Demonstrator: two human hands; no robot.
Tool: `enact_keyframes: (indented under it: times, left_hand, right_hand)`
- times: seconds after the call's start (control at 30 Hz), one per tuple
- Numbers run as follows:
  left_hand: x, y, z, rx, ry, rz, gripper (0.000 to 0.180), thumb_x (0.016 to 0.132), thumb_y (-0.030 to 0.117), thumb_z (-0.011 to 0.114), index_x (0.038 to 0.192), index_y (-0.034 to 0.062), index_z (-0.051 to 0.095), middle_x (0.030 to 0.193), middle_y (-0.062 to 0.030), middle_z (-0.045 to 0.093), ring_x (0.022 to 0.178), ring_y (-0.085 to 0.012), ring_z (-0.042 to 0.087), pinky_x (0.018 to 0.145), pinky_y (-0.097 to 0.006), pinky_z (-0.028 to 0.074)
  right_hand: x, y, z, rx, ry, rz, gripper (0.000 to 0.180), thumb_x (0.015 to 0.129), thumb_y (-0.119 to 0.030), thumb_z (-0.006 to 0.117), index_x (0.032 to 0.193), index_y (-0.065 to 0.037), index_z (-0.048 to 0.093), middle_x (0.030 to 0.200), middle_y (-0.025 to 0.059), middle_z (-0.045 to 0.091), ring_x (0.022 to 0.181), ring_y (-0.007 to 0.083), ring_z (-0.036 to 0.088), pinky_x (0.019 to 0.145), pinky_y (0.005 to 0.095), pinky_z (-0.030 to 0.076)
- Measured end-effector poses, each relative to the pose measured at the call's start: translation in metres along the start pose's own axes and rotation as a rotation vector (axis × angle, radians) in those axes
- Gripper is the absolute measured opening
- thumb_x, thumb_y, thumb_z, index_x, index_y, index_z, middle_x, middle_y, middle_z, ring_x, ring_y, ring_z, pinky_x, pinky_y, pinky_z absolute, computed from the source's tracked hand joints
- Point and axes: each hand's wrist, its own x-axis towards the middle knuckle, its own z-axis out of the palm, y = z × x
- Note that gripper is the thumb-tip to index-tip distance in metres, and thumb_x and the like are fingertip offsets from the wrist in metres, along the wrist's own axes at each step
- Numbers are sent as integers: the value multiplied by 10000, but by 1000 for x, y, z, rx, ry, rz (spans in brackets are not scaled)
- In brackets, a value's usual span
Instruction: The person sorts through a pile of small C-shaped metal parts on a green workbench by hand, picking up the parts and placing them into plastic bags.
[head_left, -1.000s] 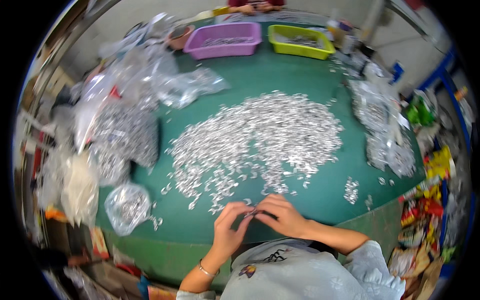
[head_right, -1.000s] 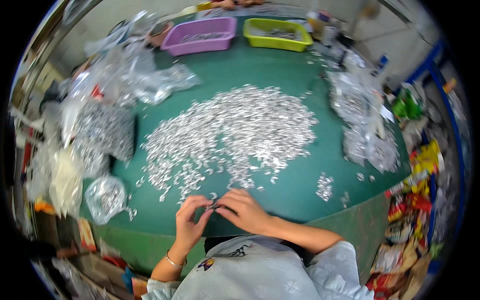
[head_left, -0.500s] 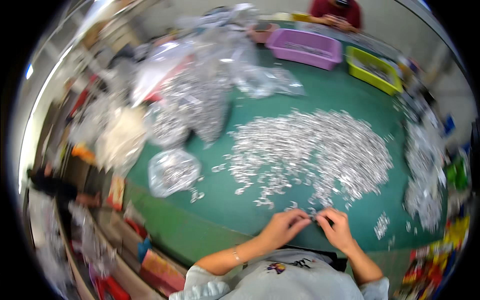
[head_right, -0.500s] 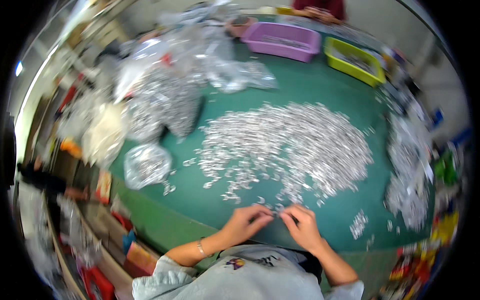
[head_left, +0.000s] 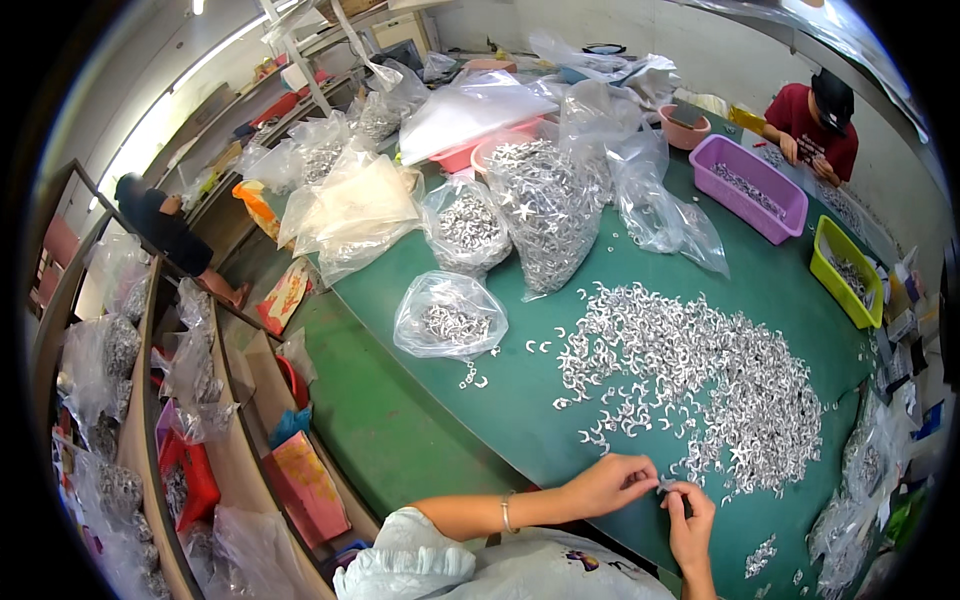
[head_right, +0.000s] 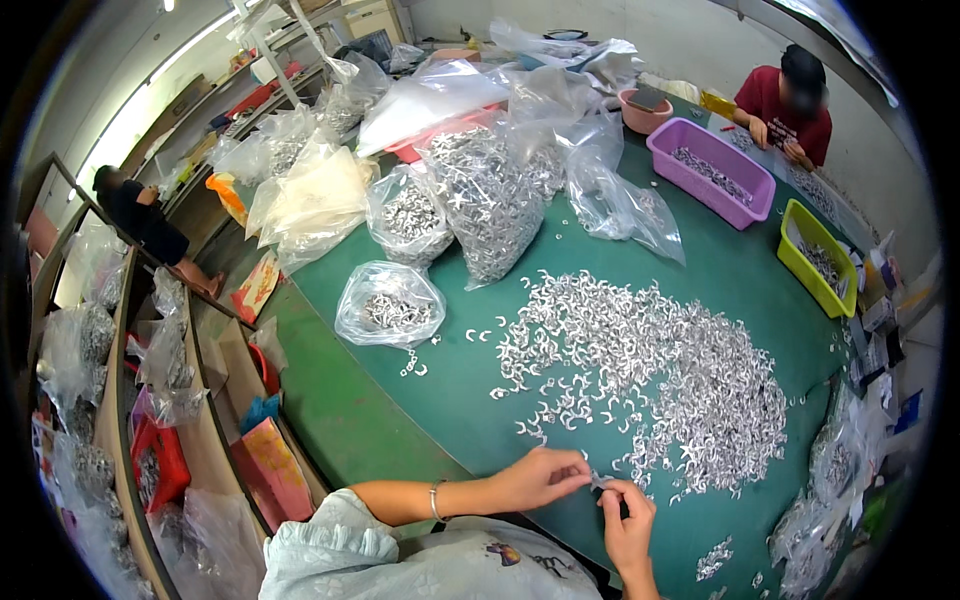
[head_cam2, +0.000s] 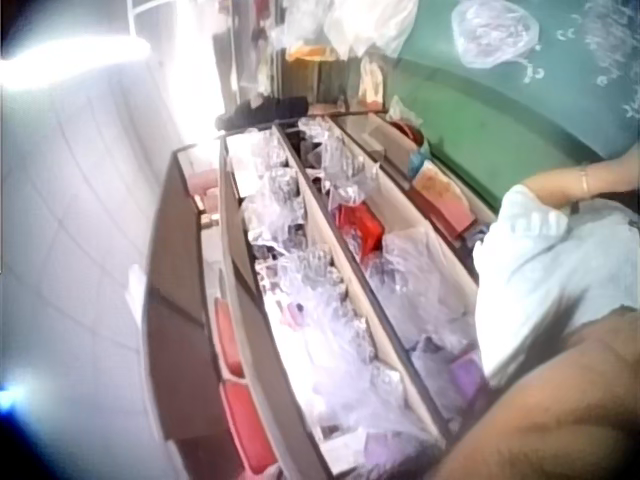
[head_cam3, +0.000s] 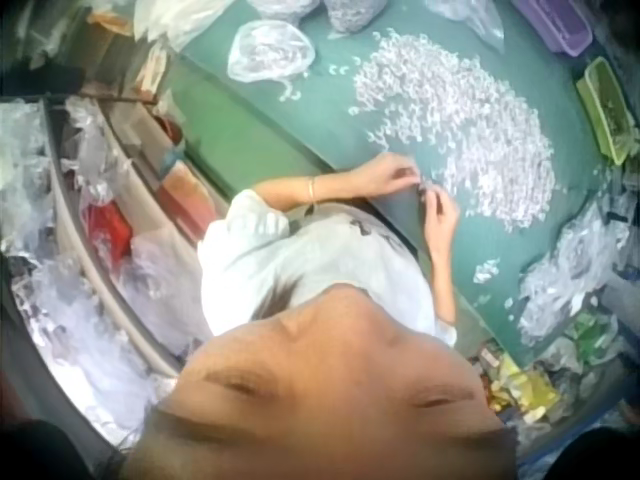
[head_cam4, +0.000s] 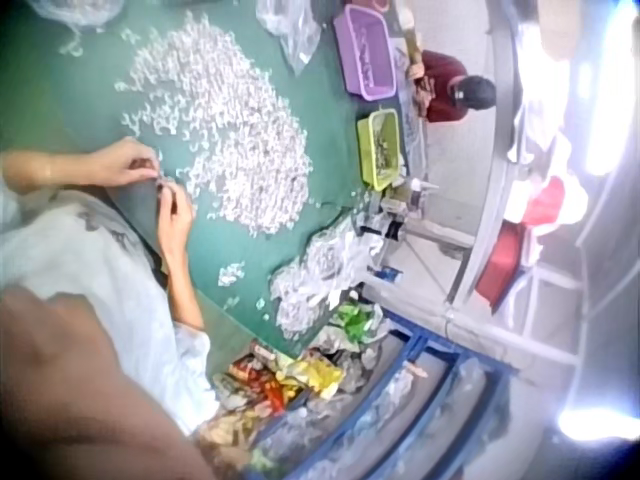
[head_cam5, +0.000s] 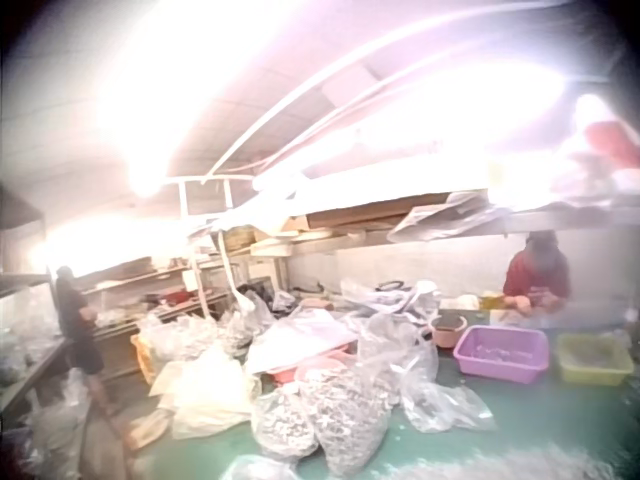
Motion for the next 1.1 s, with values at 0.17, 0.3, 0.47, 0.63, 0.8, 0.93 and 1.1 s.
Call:
enact_keyframes:
  times: [0.17,0.3,0.47,0.63,0.8,0.93,1.1]
  left_hand:
    - [44,37,-101,330,532,285,118,913,106,625,913,-10,648,721,-83,615,611,-122,547,562,-286,456]
    - [110,98,-216,605,969,379,187,895,145,633,886,-39,661,705,-136,656,639,-196,622,611,-337,485]
    - [144,113,-270,802,936,389,159,880,118,663,974,-10,677,701,-70,637,623,-121,568,598,-285,473]
    - [119,85,-184,398,642,389,185,924,77,616,1090,-1,637,793,3,572,709,-52,510,630,-205,431]
    - [10,34,-96,535,45,250,256,817,35,703,1064,24,638,890,-117,624,818,-253,626,670,-317,495]
    - [-10,-6,-50,731,84,122,465,792,73,729,1229,65,569,1228,-133,517,1155,-329,486,953,-405,403]
    - [-2,-20,-44,973,31,223,555,777,90,732,1299,116,545,1448,-97,400,1315,-386,352,1032,-527,315]
  right_hand:
    - [0,-1,0,-55,-35,-31,93,875,-5,593,923,30,665,731,92,620,646,149,599,608,263,459]
    - [1,-10,4,-44,-93,-19,87,874,12,594,919,30,667,741,98,626,652,151,608,601,260,463]
    - [-4,-15,13,8,-124,-40,83,865,22,602,909,32,672,751,110,634,657,163,616,603,262,468]
    - [-2,-2,-5,-120,-50,-42,64,854,3,614,861,24,675,775,122,650,704,236,633,641,325,487]
    - [16,-10,-9,-367,50,-172,115,816,20,646,930,11,649,933,150,637,872,315,576,753,371,456]
    - [13,-12,-3,-647,0,-185,323,816,-40,671,1137,-38,630,1228,139,566,1134,347,501,934,469,387]
    - [-4,2,-6,-940,-91,-122,447,834,-142,670,1270,-92,584,1454,89,415,1394,365,284,1061,596,233]
